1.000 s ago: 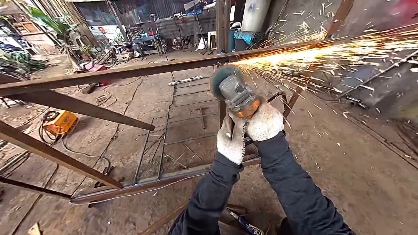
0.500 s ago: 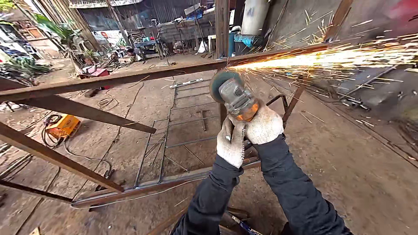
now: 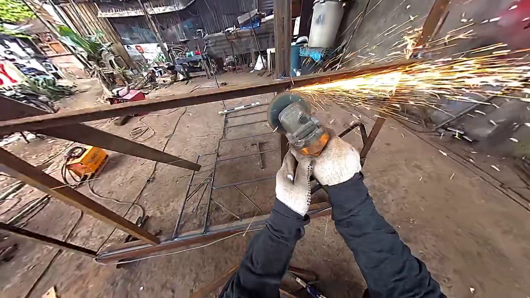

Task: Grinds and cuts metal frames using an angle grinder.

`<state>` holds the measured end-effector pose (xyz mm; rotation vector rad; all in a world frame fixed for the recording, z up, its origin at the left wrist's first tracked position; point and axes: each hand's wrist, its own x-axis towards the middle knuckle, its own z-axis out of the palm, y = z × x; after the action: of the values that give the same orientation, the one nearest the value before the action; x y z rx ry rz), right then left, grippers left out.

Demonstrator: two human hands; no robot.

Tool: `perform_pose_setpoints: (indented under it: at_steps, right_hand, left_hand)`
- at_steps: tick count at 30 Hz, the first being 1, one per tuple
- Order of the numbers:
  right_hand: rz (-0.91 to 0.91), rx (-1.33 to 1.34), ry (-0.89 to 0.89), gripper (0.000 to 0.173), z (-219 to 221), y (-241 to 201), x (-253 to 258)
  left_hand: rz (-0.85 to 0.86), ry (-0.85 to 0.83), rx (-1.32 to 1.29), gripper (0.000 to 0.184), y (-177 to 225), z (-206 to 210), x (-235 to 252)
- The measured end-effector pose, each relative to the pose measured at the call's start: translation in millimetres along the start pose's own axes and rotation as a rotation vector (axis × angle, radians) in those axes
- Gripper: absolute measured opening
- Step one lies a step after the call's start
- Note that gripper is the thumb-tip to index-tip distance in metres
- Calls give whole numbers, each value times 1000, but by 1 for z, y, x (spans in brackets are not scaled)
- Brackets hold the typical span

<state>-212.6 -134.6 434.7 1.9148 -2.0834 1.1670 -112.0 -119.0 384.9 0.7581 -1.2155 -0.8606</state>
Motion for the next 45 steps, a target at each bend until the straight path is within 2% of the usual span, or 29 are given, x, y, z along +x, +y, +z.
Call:
perform_pose_setpoints:
  at_steps: [5, 11, 18, 26, 32, 35, 37, 40, 42, 45]
  right_hand:
    - [-22, 27, 33, 69, -1, 8, -1]
    - [-64, 83, -54, 68, 0, 5, 2]
    - [14, 14, -50, 70, -5, -8, -5]
    - [16, 38, -16, 75, -8, -5, 0]
    - [-8, 14, -62, 76, -9, 17, -25]
    - [54, 279, 45, 68, -2, 44, -49]
    - [97, 673, 99, 57, 0, 62, -64]
    - [165, 1270, 62, 40, -2, 85, -78]
    - [218, 1601, -68, 27, -6, 103, -78]
    - [156, 1904, -258, 38, -12, 123, -82]
  left_hand:
    - [21, 15, 65, 36, 0, 7, -4]
    - [66, 109, 99, 38, 6, 8, -11]
    - [44, 34, 3, 33, 4, -3, -7]
    - [69, 3, 40, 35, 5, -1, -2]
    - [-13, 106, 161, 41, 4, 13, -38]
    - [7, -79, 408, 50, 8, 9, -52]
    - [1, -224, 566, 58, 16, 3, -54]
    - [-254, -318, 626, 73, 19, 0, -62]
    - [-473, -469, 587, 84, 9, 0, -68]
    - [-723, -683, 323, 55, 4, -1, -85]
